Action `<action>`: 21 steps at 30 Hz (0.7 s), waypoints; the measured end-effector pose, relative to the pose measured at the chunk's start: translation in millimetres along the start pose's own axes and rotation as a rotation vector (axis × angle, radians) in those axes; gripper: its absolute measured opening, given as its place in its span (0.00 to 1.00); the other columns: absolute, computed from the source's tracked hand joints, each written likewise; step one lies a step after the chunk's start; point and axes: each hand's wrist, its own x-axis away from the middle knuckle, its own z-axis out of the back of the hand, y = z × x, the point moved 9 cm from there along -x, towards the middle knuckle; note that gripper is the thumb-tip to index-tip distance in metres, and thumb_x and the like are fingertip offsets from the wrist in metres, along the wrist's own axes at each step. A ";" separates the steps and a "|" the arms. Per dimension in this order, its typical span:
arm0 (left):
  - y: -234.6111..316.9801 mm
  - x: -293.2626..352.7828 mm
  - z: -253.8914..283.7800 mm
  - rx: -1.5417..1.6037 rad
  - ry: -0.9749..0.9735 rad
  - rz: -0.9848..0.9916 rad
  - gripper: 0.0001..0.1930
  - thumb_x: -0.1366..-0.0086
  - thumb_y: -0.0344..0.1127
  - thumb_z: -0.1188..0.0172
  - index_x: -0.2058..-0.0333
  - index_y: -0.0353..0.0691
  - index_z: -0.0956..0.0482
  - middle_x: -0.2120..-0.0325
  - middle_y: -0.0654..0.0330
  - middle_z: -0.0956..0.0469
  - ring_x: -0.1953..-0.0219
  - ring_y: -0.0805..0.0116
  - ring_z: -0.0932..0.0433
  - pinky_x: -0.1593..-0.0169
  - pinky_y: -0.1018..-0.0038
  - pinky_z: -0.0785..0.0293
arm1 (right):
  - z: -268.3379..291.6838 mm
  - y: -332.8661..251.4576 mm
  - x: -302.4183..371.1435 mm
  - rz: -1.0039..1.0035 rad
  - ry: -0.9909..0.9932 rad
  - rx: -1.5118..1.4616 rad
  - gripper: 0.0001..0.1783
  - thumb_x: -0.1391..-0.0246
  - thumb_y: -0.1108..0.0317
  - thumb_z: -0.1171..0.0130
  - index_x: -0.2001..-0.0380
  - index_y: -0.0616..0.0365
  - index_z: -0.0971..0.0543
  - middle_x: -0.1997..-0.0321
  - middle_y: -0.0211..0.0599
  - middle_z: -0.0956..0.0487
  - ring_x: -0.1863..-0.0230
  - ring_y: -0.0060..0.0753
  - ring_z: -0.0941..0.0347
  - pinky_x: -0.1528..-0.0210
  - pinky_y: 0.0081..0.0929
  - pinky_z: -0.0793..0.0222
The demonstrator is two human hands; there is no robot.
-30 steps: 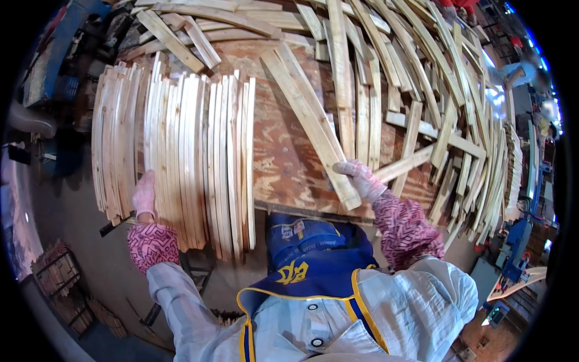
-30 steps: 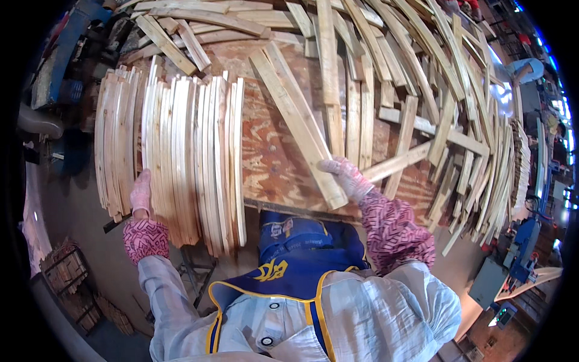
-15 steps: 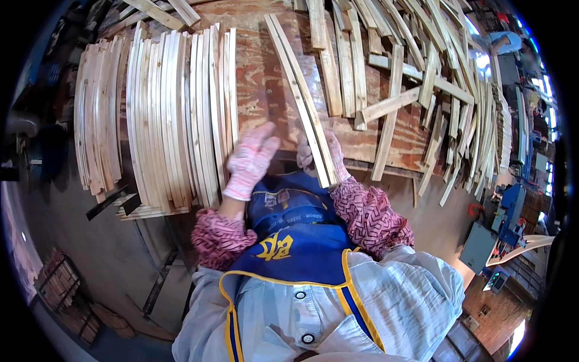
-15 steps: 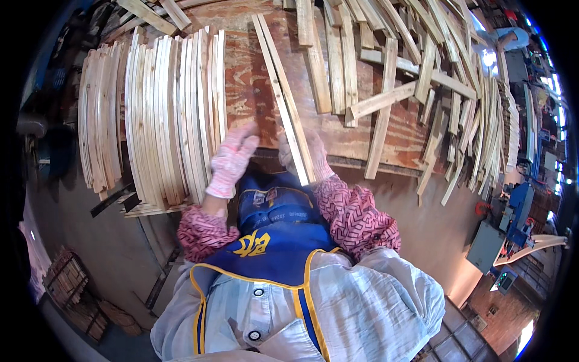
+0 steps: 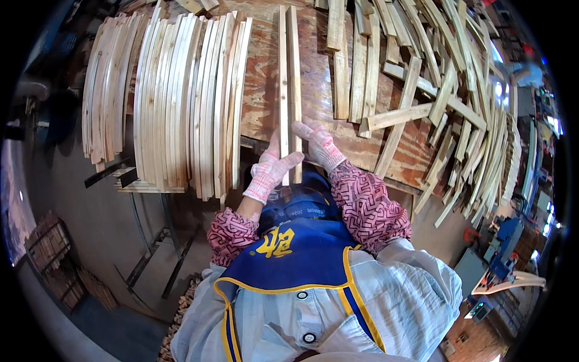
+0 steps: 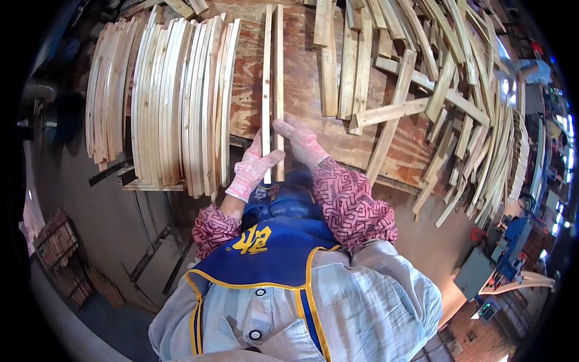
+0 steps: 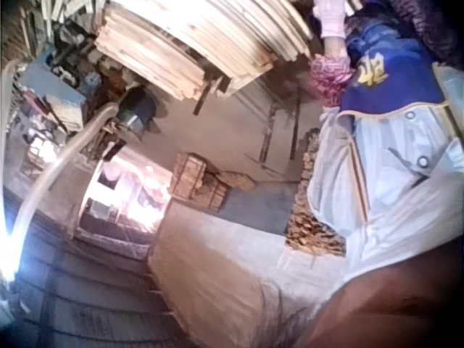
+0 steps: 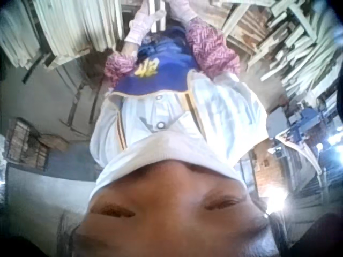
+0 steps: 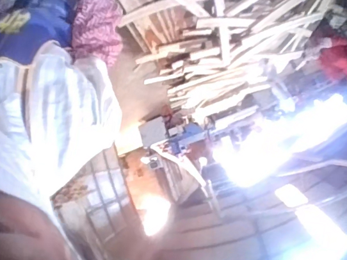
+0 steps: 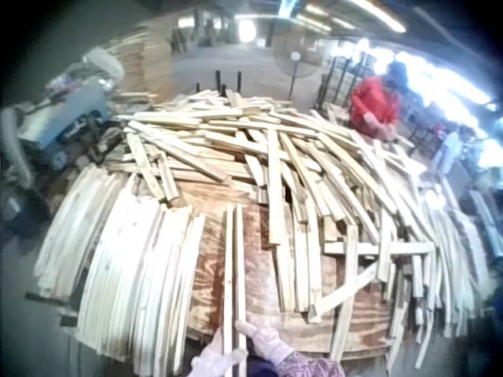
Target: The person repeatedly picks up wooden strips from a large pile on a table, aligns them, and stacks them into neat bundles. The person then carries the bundles to a nearby table and places them down. This cycle of gathering, aligning, and stacking continues throughout the clip.
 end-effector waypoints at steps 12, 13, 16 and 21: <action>48.8 21.2 39.3 -0.759 0.751 -0.144 0.38 0.43 0.54 0.37 0.36 0.50 0.37 0.41 0.51 0.36 0.40 0.53 0.35 0.42 0.60 0.32 | 17.8 -24.5 5.5 0.068 -0.217 0.073 0.18 0.40 0.64 0.42 0.50 0.61 0.25 0.58 0.39 0.20 0.56 0.34 0.23 0.53 0.31 0.26; 75.7 12.9 37.5 -0.641 0.696 -0.310 0.39 0.42 0.52 0.37 0.34 0.50 0.40 0.42 0.50 0.33 0.43 0.54 0.32 0.44 0.61 0.30 | -14.6 -23.4 6.3 0.147 -0.354 0.394 0.23 0.41 0.60 0.42 0.46 0.59 0.29 0.51 0.43 0.23 0.50 0.38 0.26 0.48 0.32 0.29; 115.9 2.9 90.4 -0.632 0.624 -0.109 0.41 0.41 0.49 0.38 0.33 0.43 0.45 0.60 0.49 0.23 0.60 0.55 0.22 0.57 0.63 0.24 | -101.4 -63.8 35.3 0.388 -0.692 0.923 0.36 0.45 0.50 0.42 0.38 0.56 0.35 0.37 0.50 0.33 0.36 0.49 0.37 0.36 0.37 0.39; 111.1 40.8 259.6 -0.962 0.962 0.101 0.26 0.42 0.46 0.38 0.45 0.45 0.27 0.63 0.50 0.19 0.62 0.51 0.20 0.59 0.62 0.23 | -67.0 -70.9 3.6 0.447 -0.488 0.695 0.34 0.43 0.53 0.44 0.36 0.55 0.35 0.38 0.50 0.30 0.35 0.47 0.36 0.35 0.37 0.40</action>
